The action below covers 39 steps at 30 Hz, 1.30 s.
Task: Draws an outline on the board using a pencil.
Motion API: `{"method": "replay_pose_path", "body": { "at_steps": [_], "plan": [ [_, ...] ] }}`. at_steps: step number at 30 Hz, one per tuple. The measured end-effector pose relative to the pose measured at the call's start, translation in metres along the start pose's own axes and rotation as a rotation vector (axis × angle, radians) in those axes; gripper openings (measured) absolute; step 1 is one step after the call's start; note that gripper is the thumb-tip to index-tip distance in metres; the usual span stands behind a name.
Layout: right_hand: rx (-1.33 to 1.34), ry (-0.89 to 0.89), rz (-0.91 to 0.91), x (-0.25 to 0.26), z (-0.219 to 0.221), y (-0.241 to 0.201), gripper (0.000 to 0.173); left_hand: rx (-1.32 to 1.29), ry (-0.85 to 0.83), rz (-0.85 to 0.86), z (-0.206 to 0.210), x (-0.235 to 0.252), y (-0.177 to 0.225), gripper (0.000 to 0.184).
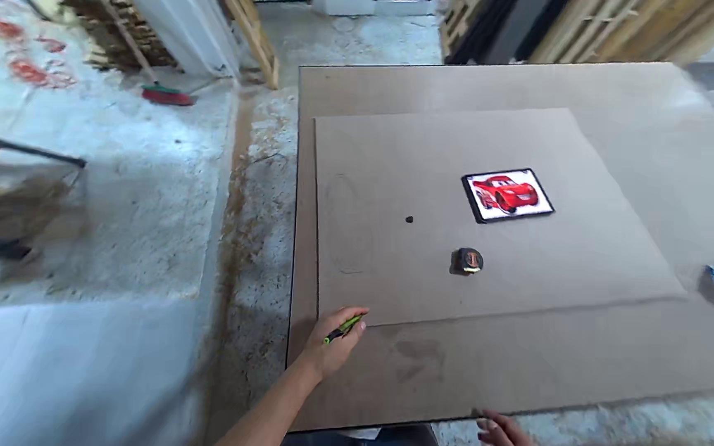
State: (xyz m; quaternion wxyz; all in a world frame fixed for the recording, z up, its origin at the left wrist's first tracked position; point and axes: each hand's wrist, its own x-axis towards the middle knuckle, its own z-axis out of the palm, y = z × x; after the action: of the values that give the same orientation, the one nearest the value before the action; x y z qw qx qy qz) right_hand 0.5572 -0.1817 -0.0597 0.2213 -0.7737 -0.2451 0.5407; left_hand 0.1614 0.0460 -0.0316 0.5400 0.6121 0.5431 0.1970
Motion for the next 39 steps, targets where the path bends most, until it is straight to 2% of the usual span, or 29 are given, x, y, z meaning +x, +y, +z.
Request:
{"method": "replay_pose_path", "body": {
  "at_steps": [3,7,10,13,16,17,19,21,24,26,29,32,35,39],
  "plan": [
    [-0.067,-0.112,-0.226,0.104,-0.038,-0.078,0.034,-0.123,0.276,-0.166,0.032,-0.024,-0.009,0.031],
    [-0.174,-0.297,-0.492,0.206,-0.034,-0.229,0.033,-0.219,0.477,-0.289,0.074,-0.047,-0.004,0.029],
    [-0.165,-0.328,-0.633,0.247,0.020,-0.338,0.029,-0.278,0.539,-0.322,0.095,-0.045,0.005,0.030],
    [0.005,-0.353,-0.753,0.274,0.113,-0.406,0.028,-0.309,0.610,-0.281,0.096,-0.024,0.008,0.031],
    [0.211,-0.338,-0.799,0.318,0.212,-0.422,0.026,-0.261,0.717,-0.111,0.081,0.014,-0.003,0.031],
    [0.202,-0.290,-0.844,0.333,0.235,-0.419,0.025,-0.251,0.757,-0.048,0.071,0.030,-0.008,0.031],
    [0.111,-0.186,-1.006,0.349,0.253,-0.410,0.025,-0.236,0.819,0.084,0.048,0.066,-0.019,0.030],
    [0.143,-0.146,-1.048,0.357,0.250,-0.412,0.024,-0.263,0.851,0.193,0.023,0.105,-0.035,0.029],
    [0.255,-0.033,-0.996,0.376,0.240,-0.431,0.022,-0.301,0.880,0.240,-0.012,0.171,-0.043,0.027],
    [0.345,0.034,-0.947,0.382,0.235,-0.439,0.022,-0.268,0.902,0.216,-0.035,0.222,-0.035,0.024],
    [0.341,0.027,-0.888,0.378,0.230,-0.436,0.023,-0.214,0.923,0.115,-0.059,0.287,-0.018,0.019],
    [0.338,0.009,-0.869,0.378,0.228,-0.435,0.023,-0.307,0.963,0.136,-0.082,0.342,-0.018,0.009],
    [0.345,0.016,-0.869,0.378,0.226,-0.436,0.023,-0.265,1.014,0.102,-0.091,0.370,-0.015,0.004],
    [0.327,0.034,-0.868,0.378,0.228,-0.436,0.023,-0.201,1.060,0.055,-0.090,0.374,-0.014,0.010]
  ]
}}
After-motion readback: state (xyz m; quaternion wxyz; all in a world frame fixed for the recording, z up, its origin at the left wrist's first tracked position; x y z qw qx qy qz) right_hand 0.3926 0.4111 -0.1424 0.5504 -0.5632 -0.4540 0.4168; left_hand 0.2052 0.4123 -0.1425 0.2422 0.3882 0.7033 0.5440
